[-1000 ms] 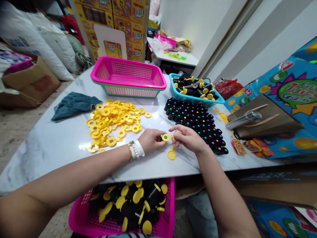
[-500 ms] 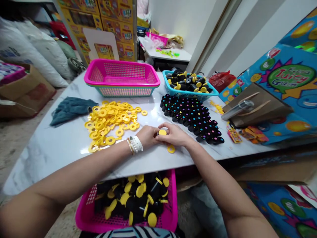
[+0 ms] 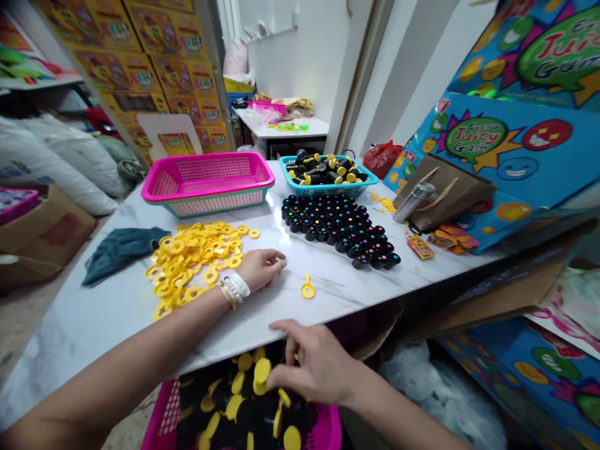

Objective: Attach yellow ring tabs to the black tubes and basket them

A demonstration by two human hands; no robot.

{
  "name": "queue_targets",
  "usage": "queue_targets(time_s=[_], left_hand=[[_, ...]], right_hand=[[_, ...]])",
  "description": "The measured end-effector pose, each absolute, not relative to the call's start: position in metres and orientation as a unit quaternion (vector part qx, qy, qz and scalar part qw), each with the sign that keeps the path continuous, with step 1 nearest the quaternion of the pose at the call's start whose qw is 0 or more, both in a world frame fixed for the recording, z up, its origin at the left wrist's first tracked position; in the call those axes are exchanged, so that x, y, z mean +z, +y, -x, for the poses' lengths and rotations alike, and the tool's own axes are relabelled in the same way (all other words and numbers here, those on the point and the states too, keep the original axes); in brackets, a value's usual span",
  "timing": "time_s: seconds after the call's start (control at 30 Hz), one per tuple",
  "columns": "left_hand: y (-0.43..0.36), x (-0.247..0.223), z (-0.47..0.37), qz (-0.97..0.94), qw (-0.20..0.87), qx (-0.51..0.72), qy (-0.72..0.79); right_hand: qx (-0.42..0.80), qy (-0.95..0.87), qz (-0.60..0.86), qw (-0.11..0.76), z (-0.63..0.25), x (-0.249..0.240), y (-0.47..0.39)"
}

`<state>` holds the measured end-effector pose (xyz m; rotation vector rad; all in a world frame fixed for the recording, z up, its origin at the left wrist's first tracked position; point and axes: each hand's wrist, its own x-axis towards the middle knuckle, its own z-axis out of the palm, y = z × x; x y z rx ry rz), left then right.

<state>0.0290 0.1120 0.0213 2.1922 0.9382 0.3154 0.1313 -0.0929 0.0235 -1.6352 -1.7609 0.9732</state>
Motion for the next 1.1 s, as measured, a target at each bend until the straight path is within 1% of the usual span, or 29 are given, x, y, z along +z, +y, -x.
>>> queue_targets(time_s=[0.07,0.13,0.17,0.2,0.27,0.37,0.43,0.5,0.53,0.6,0.67,0.73,0.77,0.83,0.9,1.03,1.1], left_hand=[[0.113,0.024,-0.042,-0.860,0.302,0.167,0.376],[0.115,0.025,-0.060,-0.865,0.250,0.203,0.384],[0.117,0.025,-0.070,-0.866,0.233,0.213,0.388],[0.118,0.024,-0.081,-0.867,0.222,0.215,0.391],[0.122,0.022,-0.102,-0.868,0.205,0.206,0.402],[0.128,0.019,-0.128,-0.871,0.176,0.172,0.425],[0.132,0.019,-0.139,-0.874,0.163,0.150,0.432],[0.133,0.019,-0.141,-0.877,0.157,0.139,0.433],[0.131,0.019,-0.138,-0.879,0.156,0.137,0.430],[0.125,0.018,-0.126,-0.887,0.156,0.134,0.413],[0.113,0.016,-0.106,-0.901,0.159,0.133,0.382],[0.100,0.014,-0.084,-0.910,0.171,0.135,0.352],[0.094,0.013,-0.075,-0.912,0.182,0.137,0.341],[0.086,0.012,-0.063,-0.910,0.213,0.143,0.325],[0.082,0.012,-0.059,-0.906,0.245,0.147,0.313],[0.084,0.011,-0.061,-0.902,0.270,0.150,0.300],[0.085,0.011,-0.062,-0.903,0.271,0.152,0.298]], right_hand=[[0.233,-0.627,0.687,0.282,-0.150,0.024,-0.076],[0.086,-0.590,0.769,0.230,-0.167,0.026,-0.055],[0.040,-0.578,0.793,0.188,-0.173,0.027,-0.046],[0.018,-0.577,0.803,0.147,-0.176,0.028,-0.038],[0.012,-0.596,0.798,0.087,-0.176,0.030,-0.029],[0.021,-0.629,0.776,0.045,-0.174,0.035,-0.029],[0.022,-0.628,0.778,0.033,-0.177,0.041,-0.036],[0.048,-0.621,0.780,0.067,-0.187,0.044,-0.042],[0.085,-0.615,0.777,0.110,-0.194,0.045,-0.044],[0.207,-0.573,0.755,0.242,-0.209,0.043,-0.044],[0.333,-0.491,0.708,0.383,-0.224,0.036,-0.039],[0.398,-0.419,0.660,0.480,-0.232,0.029,-0.030],[0.409,-0.400,0.645,0.507,-0.234,0.027,-0.025],[0.419,-0.389,0.632,0.524,-0.233,0.024,-0.014],[0.418,-0.391,0.640,0.513,-0.228,0.026,-0.005],[0.332,-0.446,0.679,0.480,-0.219,0.033,0.004],[0.308,-0.478,0.677,0.467,-0.217,0.034,0.005]])
